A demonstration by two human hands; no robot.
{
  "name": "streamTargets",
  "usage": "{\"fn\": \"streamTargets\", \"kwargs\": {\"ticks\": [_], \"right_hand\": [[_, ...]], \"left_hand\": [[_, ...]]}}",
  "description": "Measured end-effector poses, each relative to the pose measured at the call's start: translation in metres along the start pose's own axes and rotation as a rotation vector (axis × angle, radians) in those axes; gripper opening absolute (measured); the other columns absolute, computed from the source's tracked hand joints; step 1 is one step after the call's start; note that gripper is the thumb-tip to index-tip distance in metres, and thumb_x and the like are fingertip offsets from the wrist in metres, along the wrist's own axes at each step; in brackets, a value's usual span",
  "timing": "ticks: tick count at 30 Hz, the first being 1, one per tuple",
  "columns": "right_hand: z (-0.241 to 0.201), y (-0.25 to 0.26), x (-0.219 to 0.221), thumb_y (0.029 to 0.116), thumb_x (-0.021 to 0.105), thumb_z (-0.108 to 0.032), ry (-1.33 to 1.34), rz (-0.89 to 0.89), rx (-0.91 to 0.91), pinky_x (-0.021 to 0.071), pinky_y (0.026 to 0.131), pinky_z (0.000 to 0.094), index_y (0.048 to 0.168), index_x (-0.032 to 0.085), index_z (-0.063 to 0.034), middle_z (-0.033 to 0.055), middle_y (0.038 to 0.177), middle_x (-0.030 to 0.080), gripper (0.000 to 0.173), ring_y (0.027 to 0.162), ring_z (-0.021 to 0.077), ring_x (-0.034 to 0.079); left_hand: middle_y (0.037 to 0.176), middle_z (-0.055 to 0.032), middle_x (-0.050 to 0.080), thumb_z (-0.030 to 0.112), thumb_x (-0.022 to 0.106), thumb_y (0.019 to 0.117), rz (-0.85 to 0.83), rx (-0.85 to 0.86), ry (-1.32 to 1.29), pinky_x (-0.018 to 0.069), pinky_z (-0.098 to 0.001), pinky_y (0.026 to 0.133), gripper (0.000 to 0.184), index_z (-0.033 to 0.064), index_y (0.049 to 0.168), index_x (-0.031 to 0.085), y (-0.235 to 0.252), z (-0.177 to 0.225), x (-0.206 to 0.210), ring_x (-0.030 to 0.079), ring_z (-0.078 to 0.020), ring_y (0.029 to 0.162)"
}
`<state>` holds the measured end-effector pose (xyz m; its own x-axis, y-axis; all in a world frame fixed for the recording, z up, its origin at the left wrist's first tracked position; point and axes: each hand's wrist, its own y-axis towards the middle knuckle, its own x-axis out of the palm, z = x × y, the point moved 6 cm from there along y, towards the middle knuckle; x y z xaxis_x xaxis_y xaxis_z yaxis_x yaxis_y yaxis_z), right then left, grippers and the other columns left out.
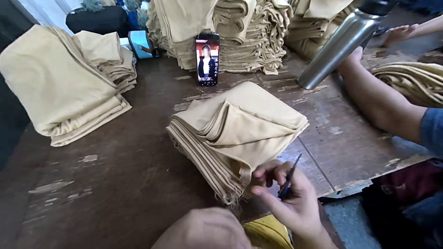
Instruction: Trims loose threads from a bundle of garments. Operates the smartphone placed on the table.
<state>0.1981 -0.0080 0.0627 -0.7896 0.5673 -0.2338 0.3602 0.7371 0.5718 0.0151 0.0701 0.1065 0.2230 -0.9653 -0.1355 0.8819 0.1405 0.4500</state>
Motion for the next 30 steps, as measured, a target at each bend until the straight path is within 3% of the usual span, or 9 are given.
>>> {"fn": "streamTargets", "kwargs": {"ticks": [2,4,7,10,16,19,22,27,30], "right_hand": [[0.001,0.004,0.011,0.0937,0.073,-0.017,0.013,0.018,-0.023,0.0560,0.070,0.0195,0.099,0.055,-0.0075,0.0047,0.097,0.071,0.021,0.082,0.0057,0.067],[0.002,0.008,0.017,0.0929,0.071,-0.008,0.147,0.058,0.002,0.0570,0.073,0.0176,0.099,0.057,-0.0109,-0.0002,0.099,0.071,0.015,0.085,0.0031,0.067],[0.008,0.011,0.016,0.0941,0.072,-0.007,0.448,0.106,0.082,0.0557,0.071,0.0153,0.095,0.059,-0.0179,-0.0043,0.103,0.070,0.016,0.085,0.0004,0.066],[0.013,0.009,0.015,0.0941,0.071,-0.007,0.611,0.098,0.144,0.0556,0.070,0.0172,0.096,0.060,-0.0183,-0.0022,0.102,0.071,0.016,0.083,0.0022,0.066],[0.011,0.007,0.016,0.0939,0.071,-0.005,0.640,0.103,0.146,0.0578,0.071,0.0184,0.097,0.059,-0.0159,0.0002,0.101,0.072,0.016,0.083,0.0040,0.069],[0.009,0.007,0.016,0.0936,0.072,-0.005,0.611,0.106,0.113,0.0579,0.072,0.0182,0.098,0.059,-0.0168,-0.0008,0.100,0.072,0.018,0.084,0.0039,0.069],[0.006,0.006,0.016,0.0934,0.072,-0.004,0.565,0.116,0.088,0.0575,0.073,0.0171,0.097,0.059,-0.0165,-0.0010,0.101,0.072,0.018,0.085,0.0032,0.069],[-0.007,-0.004,0.013,0.0999,0.067,-0.019,0.364,0.051,0.051,0.0562,0.074,0.0167,0.094,0.058,-0.0185,-0.0048,0.102,0.068,0.010,0.086,0.0011,0.065],[-0.012,-0.022,0.019,0.1065,0.051,-0.045,0.474,-0.219,0.130,0.0492,0.069,0.0151,0.098,0.058,-0.0158,-0.0047,0.089,0.059,0.031,0.079,-0.0012,0.058]], "left_hand": [[0.095,-0.0047,0.071,0.012,0.073,0.0951,0.237,0.043,0.079,0.0600,-0.0281,0.089,0.011,0.0046,0.092,0.065,0.007,-0.007,-0.005,0.070,-0.0120,0.098],[0.101,-0.0043,0.070,0.008,0.069,0.0961,0.416,0.089,0.171,0.0597,-0.0281,0.092,0.006,0.0056,0.099,0.063,0.010,-0.014,-0.007,0.070,-0.0115,0.102],[0.111,-0.0058,0.070,0.002,0.064,0.0955,0.565,0.061,0.269,0.0603,-0.0275,0.092,0.015,0.0061,0.110,0.063,0.011,-0.023,-0.006,0.069,-0.0126,0.107],[0.113,-0.0064,0.070,0.002,0.066,0.0941,0.638,0.049,0.354,0.0600,-0.0249,0.090,0.022,0.0046,0.115,0.062,0.013,-0.033,-0.001,0.069,-0.0109,0.107],[0.100,-0.0051,0.074,0.010,0.075,0.0927,0.713,0.064,0.616,0.0583,-0.0203,0.090,0.021,0.0013,0.109,0.066,0.021,-0.031,0.009,0.071,-0.0074,0.099],[0.094,-0.0053,0.074,0.009,0.073,0.0929,0.747,0.050,0.746,0.0563,-0.0169,0.089,0.012,0.0005,0.101,0.069,0.022,-0.027,0.012,0.070,-0.0059,0.095],[0.092,-0.0038,0.071,0.012,0.067,0.0971,0.727,-0.015,0.732,0.0548,-0.0147,0.082,0.013,0.0012,0.105,0.065,0.022,-0.030,0.011,0.066,-0.0030,0.088],[0.090,-0.0039,0.063,0.011,0.057,0.1005,0.662,-0.126,0.672,0.0489,-0.0116,0.071,0.015,-0.0011,0.110,0.059,0.021,-0.033,0.013,0.057,-0.0008,0.078],[0.090,-0.0039,0.063,0.009,0.054,0.1020,0.639,-0.177,0.546,0.0517,-0.0121,0.071,0.017,-0.0037,0.112,0.056,0.019,-0.034,0.013,0.059,0.0005,0.077]]}}
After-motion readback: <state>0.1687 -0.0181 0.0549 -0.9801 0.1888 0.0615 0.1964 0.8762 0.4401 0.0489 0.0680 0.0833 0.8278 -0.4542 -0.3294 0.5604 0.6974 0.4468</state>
